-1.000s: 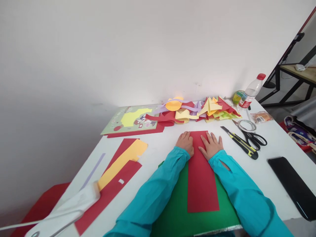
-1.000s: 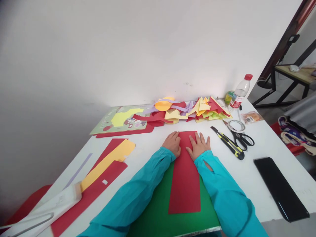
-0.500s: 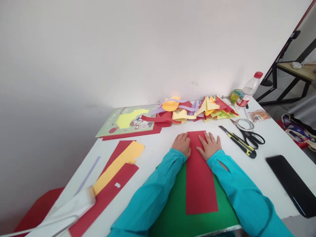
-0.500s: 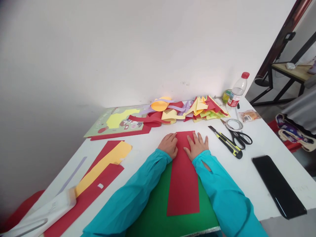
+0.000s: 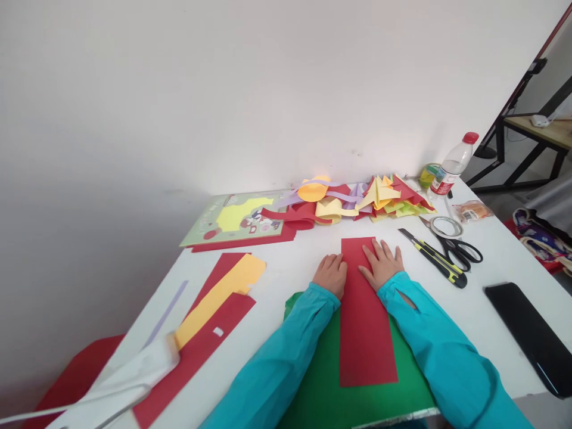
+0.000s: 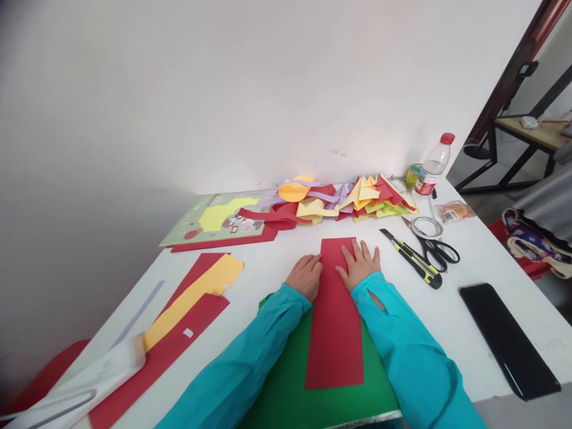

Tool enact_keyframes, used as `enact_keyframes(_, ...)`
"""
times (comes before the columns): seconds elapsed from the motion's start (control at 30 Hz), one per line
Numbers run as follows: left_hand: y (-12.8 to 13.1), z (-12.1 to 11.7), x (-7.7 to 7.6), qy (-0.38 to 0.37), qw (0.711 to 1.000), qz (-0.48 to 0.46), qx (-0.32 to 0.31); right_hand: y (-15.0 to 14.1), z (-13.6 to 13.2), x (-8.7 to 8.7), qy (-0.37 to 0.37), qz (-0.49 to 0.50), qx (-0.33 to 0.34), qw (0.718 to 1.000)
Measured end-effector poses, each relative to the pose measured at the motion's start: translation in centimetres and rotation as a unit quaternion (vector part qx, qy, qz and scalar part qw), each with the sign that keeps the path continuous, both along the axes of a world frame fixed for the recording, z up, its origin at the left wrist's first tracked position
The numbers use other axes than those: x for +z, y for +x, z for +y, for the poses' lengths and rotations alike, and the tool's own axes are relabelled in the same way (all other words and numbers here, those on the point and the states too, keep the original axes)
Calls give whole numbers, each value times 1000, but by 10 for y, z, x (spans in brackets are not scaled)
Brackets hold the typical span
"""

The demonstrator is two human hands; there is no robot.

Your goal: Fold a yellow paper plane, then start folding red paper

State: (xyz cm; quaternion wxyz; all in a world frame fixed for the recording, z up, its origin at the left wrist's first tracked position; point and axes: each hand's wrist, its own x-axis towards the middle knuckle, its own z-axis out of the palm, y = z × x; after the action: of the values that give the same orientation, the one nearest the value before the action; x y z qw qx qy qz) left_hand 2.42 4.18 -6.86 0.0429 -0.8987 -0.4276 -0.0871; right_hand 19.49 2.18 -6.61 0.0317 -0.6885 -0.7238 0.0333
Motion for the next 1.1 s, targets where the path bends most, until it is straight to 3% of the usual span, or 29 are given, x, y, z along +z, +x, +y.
enact_keyframes(0.7,-8,-60,-11,109,994,-14,-18,1,0,1,-4,-11,3,1000)
enact_keyframes(1.1,-8,-73,-12,165,986,-25,-22,3,0,-4,5,-21,9,1000)
